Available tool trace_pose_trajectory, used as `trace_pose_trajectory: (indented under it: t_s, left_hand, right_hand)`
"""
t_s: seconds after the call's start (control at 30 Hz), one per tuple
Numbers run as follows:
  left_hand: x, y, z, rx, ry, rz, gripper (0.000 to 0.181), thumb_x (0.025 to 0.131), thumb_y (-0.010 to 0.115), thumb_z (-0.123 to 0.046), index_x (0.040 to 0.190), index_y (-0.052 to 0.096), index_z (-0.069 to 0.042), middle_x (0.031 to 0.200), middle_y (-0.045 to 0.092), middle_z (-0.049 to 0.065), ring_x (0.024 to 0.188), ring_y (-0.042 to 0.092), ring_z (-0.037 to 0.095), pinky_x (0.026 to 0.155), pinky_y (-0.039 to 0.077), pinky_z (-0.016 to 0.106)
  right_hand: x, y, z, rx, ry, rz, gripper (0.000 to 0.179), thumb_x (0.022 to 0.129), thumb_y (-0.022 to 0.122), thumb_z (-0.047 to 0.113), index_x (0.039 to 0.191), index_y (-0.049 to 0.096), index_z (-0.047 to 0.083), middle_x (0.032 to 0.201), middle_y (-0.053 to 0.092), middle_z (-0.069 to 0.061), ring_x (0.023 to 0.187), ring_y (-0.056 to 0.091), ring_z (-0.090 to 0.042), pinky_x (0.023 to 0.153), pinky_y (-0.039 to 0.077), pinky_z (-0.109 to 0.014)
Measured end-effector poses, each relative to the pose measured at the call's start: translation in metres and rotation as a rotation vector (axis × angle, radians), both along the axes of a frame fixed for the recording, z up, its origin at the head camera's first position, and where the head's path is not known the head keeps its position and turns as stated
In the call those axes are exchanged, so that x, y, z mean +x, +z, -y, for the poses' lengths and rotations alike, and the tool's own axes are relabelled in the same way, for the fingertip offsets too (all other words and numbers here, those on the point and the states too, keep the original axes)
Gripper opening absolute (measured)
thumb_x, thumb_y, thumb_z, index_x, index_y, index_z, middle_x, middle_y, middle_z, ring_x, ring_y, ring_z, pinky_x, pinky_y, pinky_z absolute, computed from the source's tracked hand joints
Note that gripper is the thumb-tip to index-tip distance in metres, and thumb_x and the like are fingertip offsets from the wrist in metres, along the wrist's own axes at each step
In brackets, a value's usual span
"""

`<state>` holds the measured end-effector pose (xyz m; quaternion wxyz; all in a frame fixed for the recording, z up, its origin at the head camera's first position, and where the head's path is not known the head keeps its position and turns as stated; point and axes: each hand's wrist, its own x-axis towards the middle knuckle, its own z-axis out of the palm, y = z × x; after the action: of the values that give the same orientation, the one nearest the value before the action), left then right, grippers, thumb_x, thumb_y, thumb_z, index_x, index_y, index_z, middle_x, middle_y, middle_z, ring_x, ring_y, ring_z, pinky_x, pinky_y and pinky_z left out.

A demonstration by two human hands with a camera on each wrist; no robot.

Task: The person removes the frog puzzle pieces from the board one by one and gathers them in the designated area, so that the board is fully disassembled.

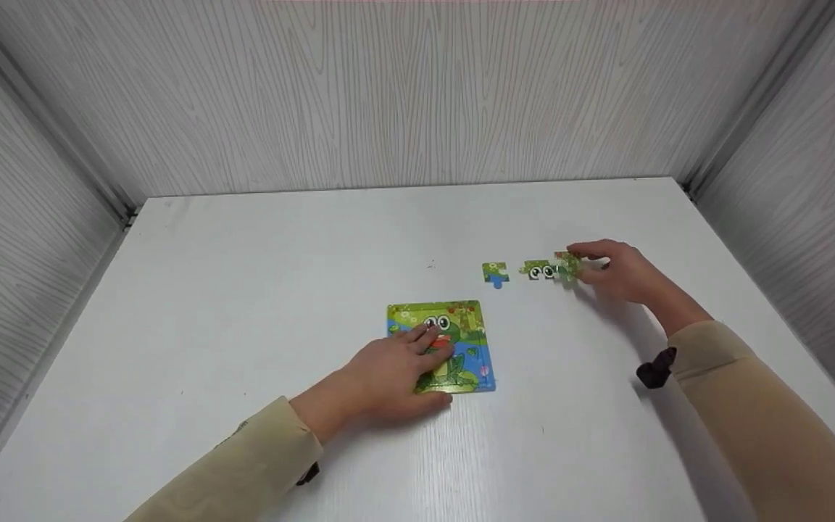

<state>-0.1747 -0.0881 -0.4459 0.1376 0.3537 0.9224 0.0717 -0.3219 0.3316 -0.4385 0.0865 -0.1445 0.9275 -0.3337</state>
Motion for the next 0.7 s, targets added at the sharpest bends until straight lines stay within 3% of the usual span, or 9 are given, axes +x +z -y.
trace_pose_trajectory:
  t_s: [0.27,0.7]
  left_hand:
    - [0.0004,-0.0013,0.0007,0.018,-0.003,0.001,0.078,0.104,0.042,-0.066,0.167,0.036,-0.021,0.174,0.024,0.011,0.161,0.021,0.028,0.127,0.026,0.046]
    - [-0.0009,-0.0026,0.0012,0.016,0.013,0.016,0.079,0.104,0.041,-0.068,0.168,0.034,-0.024,0.175,0.023,0.007,0.162,0.02,0.026,0.127,0.027,0.045]
  right_hand:
    - [-0.0028,-0.0087,-0.0092,0.067,-0.054,0.047,0.051,0.105,0.065,0.017,0.154,0.057,0.009,0.154,0.055,-0.021,0.147,0.042,-0.042,0.117,0.037,-0.06]
    - [-0.0054,-0.0091,-0.0076,0.11,-0.031,0.043,0.051,0.103,0.066,0.016,0.153,0.058,0.006,0.156,0.048,-0.023,0.151,0.034,-0.046,0.123,0.024,-0.065]
